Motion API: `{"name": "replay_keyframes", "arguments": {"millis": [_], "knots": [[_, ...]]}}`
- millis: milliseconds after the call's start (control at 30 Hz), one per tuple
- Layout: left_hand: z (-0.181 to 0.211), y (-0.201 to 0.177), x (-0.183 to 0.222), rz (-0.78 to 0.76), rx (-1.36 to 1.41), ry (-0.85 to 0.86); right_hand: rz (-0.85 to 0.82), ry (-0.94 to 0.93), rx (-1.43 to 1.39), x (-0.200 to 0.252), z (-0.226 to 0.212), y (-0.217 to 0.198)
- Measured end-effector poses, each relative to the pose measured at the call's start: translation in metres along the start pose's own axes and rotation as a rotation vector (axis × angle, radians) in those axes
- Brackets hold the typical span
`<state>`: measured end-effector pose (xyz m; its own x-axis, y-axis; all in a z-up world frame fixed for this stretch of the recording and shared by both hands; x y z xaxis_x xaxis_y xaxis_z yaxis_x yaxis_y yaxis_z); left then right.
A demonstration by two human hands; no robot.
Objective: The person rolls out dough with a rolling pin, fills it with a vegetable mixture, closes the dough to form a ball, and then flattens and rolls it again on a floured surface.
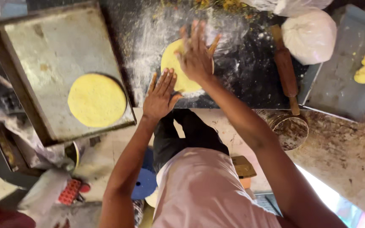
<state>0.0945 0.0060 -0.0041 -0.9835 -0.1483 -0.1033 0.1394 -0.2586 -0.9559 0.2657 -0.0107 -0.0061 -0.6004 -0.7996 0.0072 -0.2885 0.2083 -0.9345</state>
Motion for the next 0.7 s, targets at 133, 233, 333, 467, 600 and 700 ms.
{"name": "replay_keyframes", "arguments": {"millis": [133, 233, 333, 467, 600, 700], "knots": [[-0.004, 0.007, 0.008, 0.053, -0.032, -0.008, 0.416, -0.176, -0.027, 0.016, -0.026, -0.034], [-0.001, 0.005, 0.019, 0.102, 0.032, 0.027, -0.482, 0.036, 0.044, 0.022, -0.021, 0.057], [0.003, 0.001, 0.020, 0.160, -0.047, 0.106, -0.194, 0.104, 0.192, -0.009, -0.019, 0.033], [0.011, 0.012, 0.020, 0.124, -0.116, 0.129, 0.082, -0.043, -0.039, -0.052, -0.016, 0.013], [0.008, 0.010, 0.020, 0.121, -0.132, 0.108, -0.220, 0.113, -0.041, -0.061, 0.019, 0.035], [0.005, 0.008, 0.018, 0.134, -0.164, 0.115, -0.219, 0.090, 0.176, -0.041, 0.030, 0.026]]}}
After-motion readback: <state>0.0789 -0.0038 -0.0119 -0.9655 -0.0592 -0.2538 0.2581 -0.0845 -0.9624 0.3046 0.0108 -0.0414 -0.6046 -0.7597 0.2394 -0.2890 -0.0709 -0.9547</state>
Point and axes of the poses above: each hand's wrist, its own x-axis away from the middle knuckle, its own y-axis out of the palm, z = x × y, the point moved 10 cm from there along -x, towards the middle knuckle, and after that the axes turned 12 degrees about -x, right-handed, at the moved point
